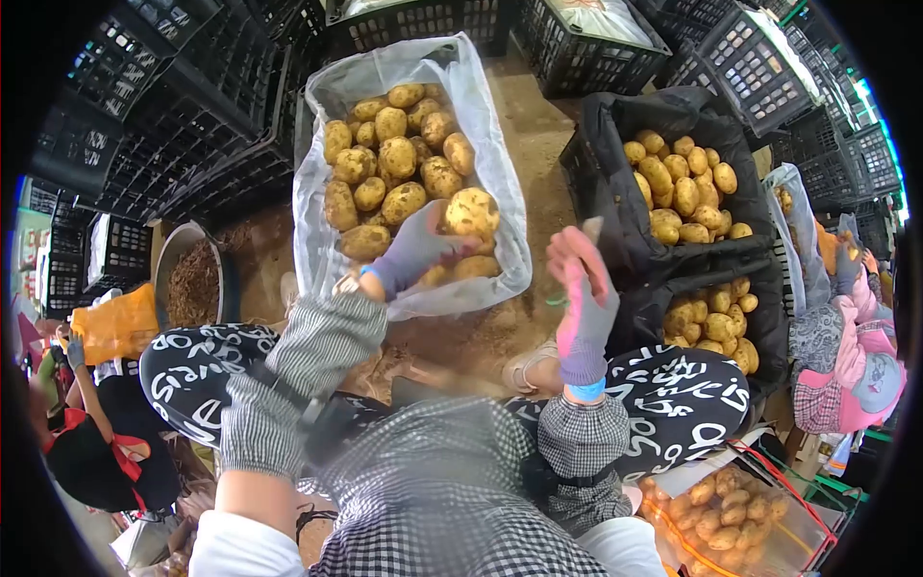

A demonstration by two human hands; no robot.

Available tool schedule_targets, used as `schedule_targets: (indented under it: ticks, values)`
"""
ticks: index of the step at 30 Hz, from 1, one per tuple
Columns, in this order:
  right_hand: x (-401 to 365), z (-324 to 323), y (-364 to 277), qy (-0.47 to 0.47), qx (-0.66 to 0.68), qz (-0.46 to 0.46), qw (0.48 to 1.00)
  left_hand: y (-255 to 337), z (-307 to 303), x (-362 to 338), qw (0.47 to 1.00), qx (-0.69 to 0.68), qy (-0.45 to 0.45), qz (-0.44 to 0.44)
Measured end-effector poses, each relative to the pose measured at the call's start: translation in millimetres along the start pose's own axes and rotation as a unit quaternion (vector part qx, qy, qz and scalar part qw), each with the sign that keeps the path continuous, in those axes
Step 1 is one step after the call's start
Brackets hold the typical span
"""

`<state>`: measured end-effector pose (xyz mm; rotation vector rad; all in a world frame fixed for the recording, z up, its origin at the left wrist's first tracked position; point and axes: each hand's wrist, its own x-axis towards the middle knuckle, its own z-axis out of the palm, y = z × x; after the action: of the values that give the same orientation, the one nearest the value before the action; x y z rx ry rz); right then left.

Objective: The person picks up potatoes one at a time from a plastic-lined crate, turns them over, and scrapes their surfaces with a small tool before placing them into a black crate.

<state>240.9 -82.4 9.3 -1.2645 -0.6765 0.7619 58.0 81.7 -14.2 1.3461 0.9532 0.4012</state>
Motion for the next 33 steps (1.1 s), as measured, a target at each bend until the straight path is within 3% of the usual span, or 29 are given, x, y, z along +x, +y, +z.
schedule_targets:
  ticks: [4, 5, 8, 9, 12, 14, 16, 18, 20, 22, 25, 30, 33]
  values:
    - [-9.2, 22.2, 30.3, -0.177, 0.135, 0.210, 0.952, 2.2, 12.8, -55.1, 0.993, -0.003, 0.004, 0.121]
    - [-14.3, 31.0, 28.4, -0.185, 0.106, 0.183, 0.960, 26.0, 21.1, -72.7, 0.989, -0.103, -0.045, 0.099]
    - [-25.4, 53.7, -0.6, -0.196, 0.035, 0.107, 0.974, 12.7, 22.4, -87.9, 0.984, 0.082, 0.007, 0.160]
    - [-26.3, 52.3, 15.4, -0.188, 0.008, 0.059, 0.980, 7.3, 24.3, -90.6, 0.966, 0.157, 0.043, 0.202]
    - [-36.0, 54.9, 8.8, -0.174, 0.105, 0.205, 0.957, 8.4, 27.4, -106.4, 0.990, 0.069, 0.031, 0.121]
    - [-33.8, 38.3, 42.8, -0.217, -0.092, 0.097, 0.967, -0.1, 27.1, -109.9, 0.993, 0.021, 0.020, 0.111]
    - [-33.5, 34.8, 55.2, -0.228, -0.175, 0.020, 0.958, -6.7, 24.2, -112.2, 0.996, -0.001, 0.016, 0.091]
    - [-35.6, 39.5, 55.0, -0.213, -0.148, -0.023, 0.966, -10.9, 21.6, -113.0, 0.998, 0.000, 0.017, 0.060]
    - [-37.4, 36.8, 67.6, -0.177, -0.261, -0.083, 0.945, -15.8, 20.1, -111.3, 0.997, 0.013, 0.018, 0.068]
    - [-38.3, 31.7, 76.3, -0.155, -0.261, -0.071, 0.950, -19.1, 20.3, -109.5, 0.997, -0.016, 0.013, 0.070]
    - [-35.5, 35.6, 62.7, -0.139, -0.135, 0.029, 0.981, -23.5, 20.5, -107.0, 0.990, -0.126, 0.006, 0.059]
    - [-28.9, 44.7, 24.3, -0.145, -0.006, 0.049, 0.988, -20.8, 13.6, -107.0, 0.968, -0.245, 0.036, 0.045]
    - [-37.8, 48.6, 6.4, -0.218, 0.051, 0.125, 0.967, -27.4, 12.0, -101.7, 0.962, -0.256, 0.062, 0.067]
